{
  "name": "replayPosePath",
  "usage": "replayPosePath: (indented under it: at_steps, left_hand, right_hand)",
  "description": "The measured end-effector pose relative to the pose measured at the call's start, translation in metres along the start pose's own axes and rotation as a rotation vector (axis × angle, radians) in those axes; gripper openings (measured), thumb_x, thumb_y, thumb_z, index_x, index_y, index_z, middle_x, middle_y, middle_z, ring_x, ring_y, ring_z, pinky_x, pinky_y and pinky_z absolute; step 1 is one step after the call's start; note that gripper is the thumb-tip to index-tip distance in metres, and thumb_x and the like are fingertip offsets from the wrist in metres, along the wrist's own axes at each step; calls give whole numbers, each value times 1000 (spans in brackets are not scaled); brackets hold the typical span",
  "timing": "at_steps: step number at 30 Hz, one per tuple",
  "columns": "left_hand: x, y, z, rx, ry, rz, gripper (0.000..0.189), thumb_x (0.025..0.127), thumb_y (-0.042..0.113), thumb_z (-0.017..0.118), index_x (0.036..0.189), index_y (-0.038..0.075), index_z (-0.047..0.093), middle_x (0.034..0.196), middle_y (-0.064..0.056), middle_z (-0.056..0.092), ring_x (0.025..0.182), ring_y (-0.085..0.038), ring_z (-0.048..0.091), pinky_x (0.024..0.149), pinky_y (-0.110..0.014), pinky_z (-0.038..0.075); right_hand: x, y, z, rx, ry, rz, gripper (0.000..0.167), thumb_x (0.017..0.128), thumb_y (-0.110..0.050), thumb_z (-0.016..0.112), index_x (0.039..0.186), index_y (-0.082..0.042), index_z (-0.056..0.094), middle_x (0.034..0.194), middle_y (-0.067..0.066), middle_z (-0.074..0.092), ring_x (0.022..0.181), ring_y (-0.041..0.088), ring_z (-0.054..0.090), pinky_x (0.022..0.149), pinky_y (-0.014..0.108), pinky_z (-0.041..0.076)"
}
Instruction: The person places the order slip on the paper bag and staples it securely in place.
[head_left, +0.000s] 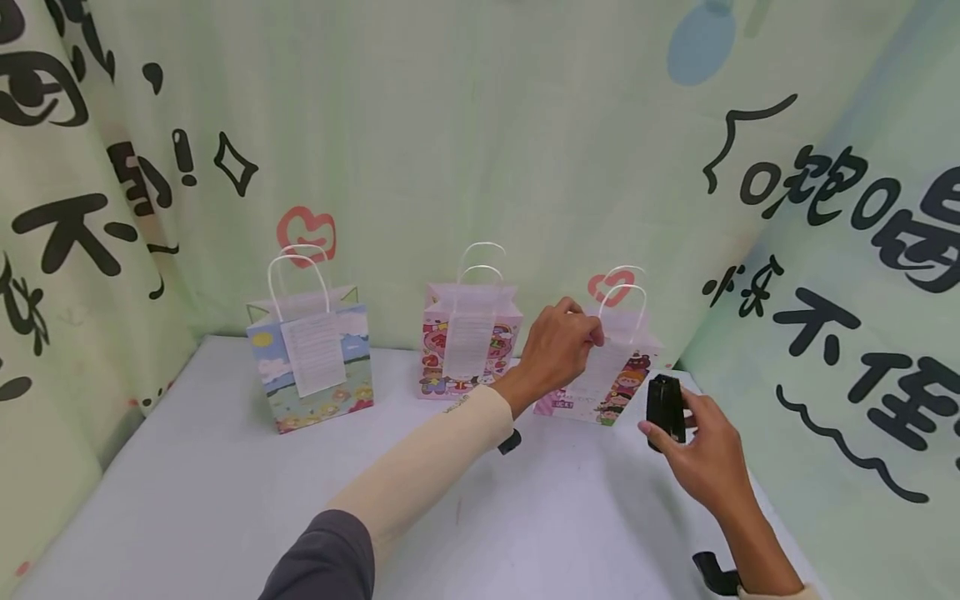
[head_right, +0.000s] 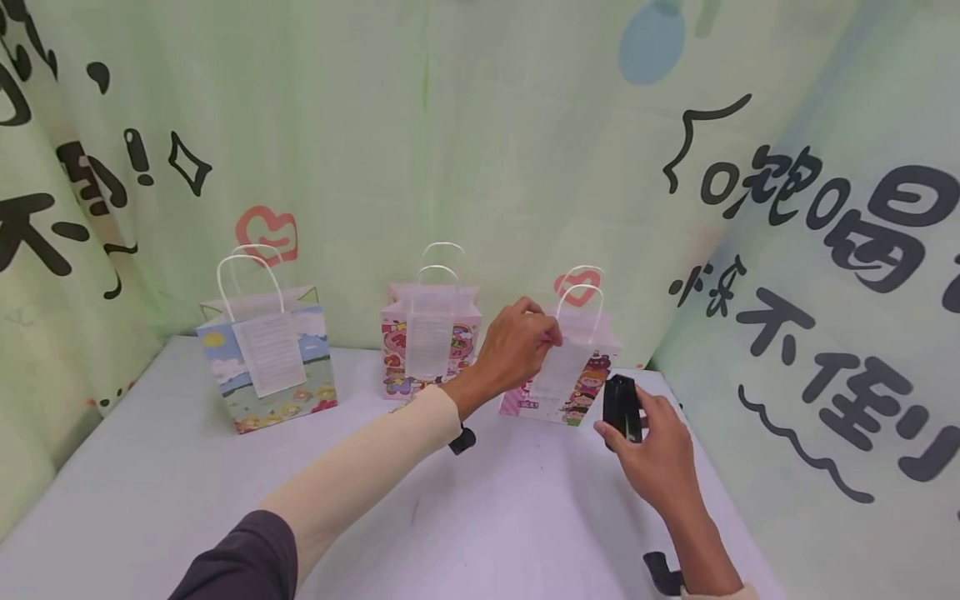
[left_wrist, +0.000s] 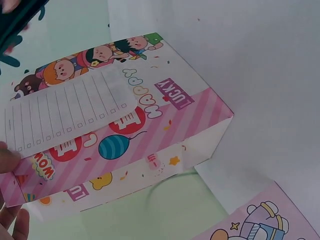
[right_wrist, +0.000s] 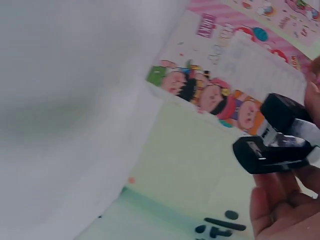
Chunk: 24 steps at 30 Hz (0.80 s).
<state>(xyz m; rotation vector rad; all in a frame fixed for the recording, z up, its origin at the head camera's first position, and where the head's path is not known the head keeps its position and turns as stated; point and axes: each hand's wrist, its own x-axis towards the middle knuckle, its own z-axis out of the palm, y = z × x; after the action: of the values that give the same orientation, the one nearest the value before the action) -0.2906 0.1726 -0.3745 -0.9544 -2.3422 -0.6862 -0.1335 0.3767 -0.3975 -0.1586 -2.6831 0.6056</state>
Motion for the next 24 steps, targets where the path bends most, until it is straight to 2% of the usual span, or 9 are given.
replayPosePath:
  at_steps: [5,10,15,24]
  left_hand:
    - [0,-1,0,4,6,-3,9,101,21,72,102,25,81,96,12,79,105,-8,57,90,-23,47]
    - [1,-3,1,3,2,-9,8,100,22,74,103,24,81,99,11,80,106,-9,58,91,-24,48]
    - [2,-3,1,3,7,-2,8,99,22,75,104,24,81,100,11,81,107,-9,59,92,-24,50]
    - [-1,-2,-1,21,-3,23,14,98,26,77,111,24,78,112,9,82,117,-12,63,98,-24,52]
  right_hand:
    - [-16,20,11,-146,-199,79,90,92,-44,82,153,10,44,132,32,58,104,43,60,84,58,55]
    - [-21,33,22,-237,-366,150,92,88,-51,83,149,9,50,128,35,60,103,42,61,89,62,54]
    - [-25,39,32,-294,-428,139,91,84,-56,85,144,6,57,122,33,65,101,41,65,86,62,54]
    - [-30,38,37,-340,-463,124,93,80,-64,84,138,7,63,121,32,69,98,39,67,85,60,54]
